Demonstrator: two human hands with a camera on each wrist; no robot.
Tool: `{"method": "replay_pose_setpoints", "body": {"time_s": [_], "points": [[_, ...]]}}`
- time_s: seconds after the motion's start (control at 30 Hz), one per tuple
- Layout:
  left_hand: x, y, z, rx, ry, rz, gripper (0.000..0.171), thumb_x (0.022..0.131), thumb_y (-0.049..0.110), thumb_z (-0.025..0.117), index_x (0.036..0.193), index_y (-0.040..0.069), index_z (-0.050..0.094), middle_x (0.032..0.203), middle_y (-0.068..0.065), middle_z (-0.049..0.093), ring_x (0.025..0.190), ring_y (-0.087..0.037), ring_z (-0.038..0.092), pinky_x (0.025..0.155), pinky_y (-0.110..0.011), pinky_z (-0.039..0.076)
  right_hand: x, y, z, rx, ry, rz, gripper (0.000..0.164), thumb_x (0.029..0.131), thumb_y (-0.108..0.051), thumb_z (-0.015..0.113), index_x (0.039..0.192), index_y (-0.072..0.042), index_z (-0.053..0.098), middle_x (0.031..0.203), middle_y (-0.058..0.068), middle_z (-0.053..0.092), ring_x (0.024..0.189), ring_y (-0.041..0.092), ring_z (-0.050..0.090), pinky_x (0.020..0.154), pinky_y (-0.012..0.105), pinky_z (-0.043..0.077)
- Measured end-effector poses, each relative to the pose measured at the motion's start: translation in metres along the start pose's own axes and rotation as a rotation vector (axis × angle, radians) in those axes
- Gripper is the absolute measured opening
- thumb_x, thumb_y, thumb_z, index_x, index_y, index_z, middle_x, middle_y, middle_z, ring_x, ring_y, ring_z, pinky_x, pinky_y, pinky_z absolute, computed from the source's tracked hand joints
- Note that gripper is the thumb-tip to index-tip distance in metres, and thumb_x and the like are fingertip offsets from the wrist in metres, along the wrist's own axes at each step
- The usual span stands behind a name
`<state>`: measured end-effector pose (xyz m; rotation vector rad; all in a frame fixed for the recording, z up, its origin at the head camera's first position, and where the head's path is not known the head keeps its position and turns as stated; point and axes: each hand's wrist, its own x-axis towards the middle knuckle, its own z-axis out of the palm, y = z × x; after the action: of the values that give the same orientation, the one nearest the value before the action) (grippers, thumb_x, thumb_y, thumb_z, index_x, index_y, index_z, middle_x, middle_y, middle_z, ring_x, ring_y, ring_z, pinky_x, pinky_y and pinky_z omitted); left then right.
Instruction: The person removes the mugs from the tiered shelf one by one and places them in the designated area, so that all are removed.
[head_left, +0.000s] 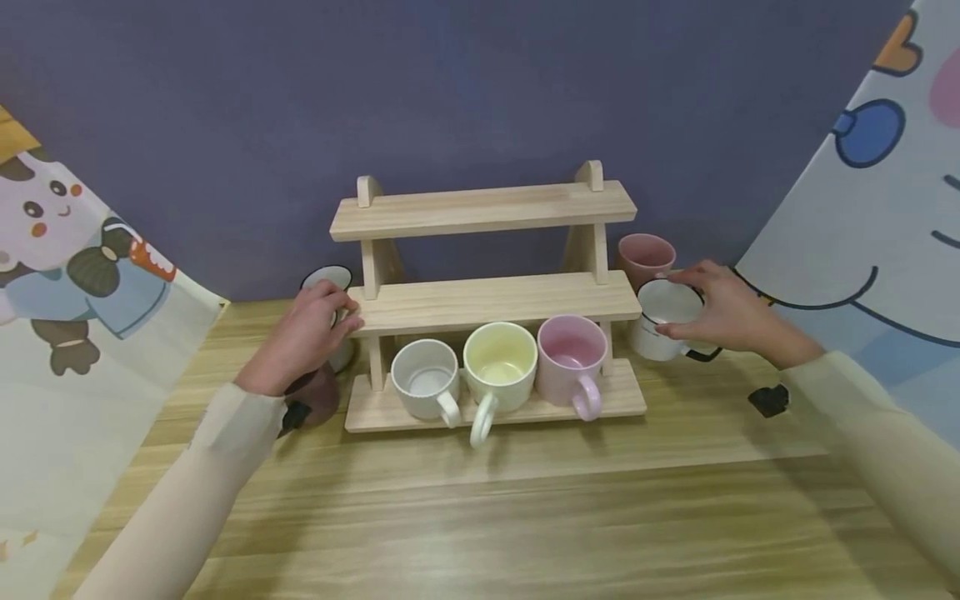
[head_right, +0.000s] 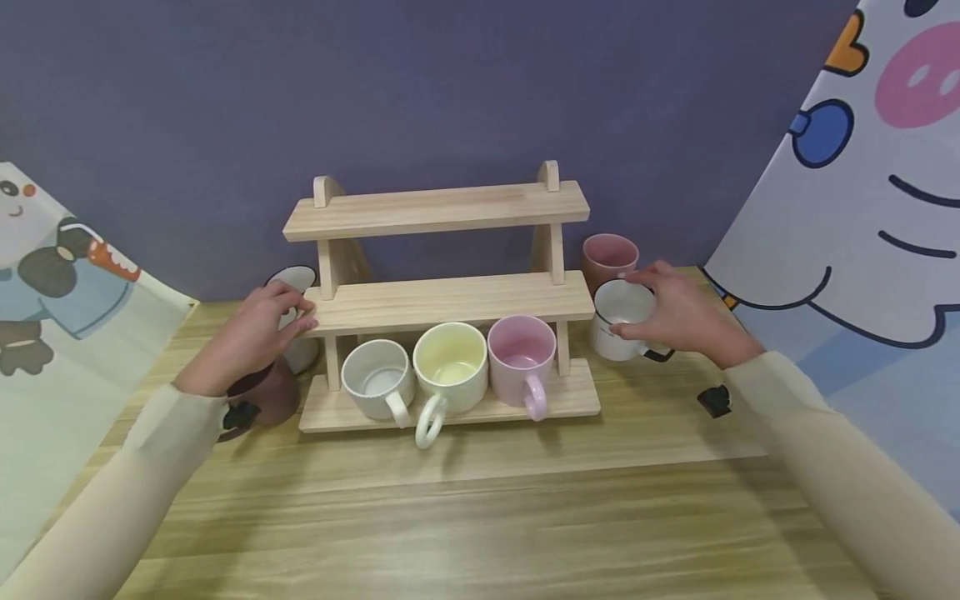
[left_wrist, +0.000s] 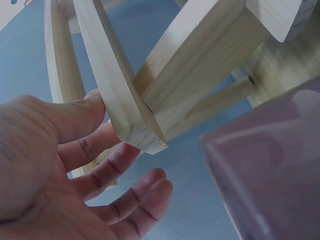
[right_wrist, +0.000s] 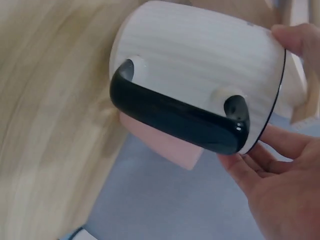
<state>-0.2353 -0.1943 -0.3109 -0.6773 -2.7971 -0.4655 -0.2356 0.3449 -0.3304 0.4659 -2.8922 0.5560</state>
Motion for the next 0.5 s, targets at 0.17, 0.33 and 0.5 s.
{"method": "replay_pose_setpoints", "body": {"time_s": [0.17,0.33,0.5], "points": [[0.0,0.001,-0.001,0.008,-0.002,-0.007,0.02,0.091,0.012,0.064,0.1,-0.006,0.065,0.101,-0.017,0.051,0.097,-0.036,0.046,0.089,-0.048,0.036,0.006,0.001,0.011,-0.049,0.026,-0.007,0.086,0.065,-0.049,0.082,0.124,0.007,0.056,0.121,0.023,0.051,0.1,0.038,0.051,0.076,0.052,0.043],[0.001,0.001,0.0,0.005,0.001,-0.007,0.02,0.091,0.012,0.064,0.099,-0.006,0.065,0.101,-0.018,0.051,0.098,-0.036,0.046,0.09,-0.047,0.036,0.011,0.0,0.019,-0.019,0.019,0.024,0.085,0.066,-0.047,0.083,0.123,0.01,0.055,0.122,0.026,0.048,0.104,0.042,0.051,0.081,0.056,0.043],[0.001,0.0,0.002,0.003,0.007,-0.005,0.019,0.091,0.012,0.065,0.099,-0.006,0.065,0.101,-0.018,0.051,0.097,-0.036,0.046,0.089,-0.047,0.037,0.015,0.003,0.026,0.008,0.014,0.049,0.087,0.066,-0.045,0.083,0.126,0.011,0.052,0.125,0.029,0.047,0.113,0.045,0.045,0.088,0.059,0.039]]}}
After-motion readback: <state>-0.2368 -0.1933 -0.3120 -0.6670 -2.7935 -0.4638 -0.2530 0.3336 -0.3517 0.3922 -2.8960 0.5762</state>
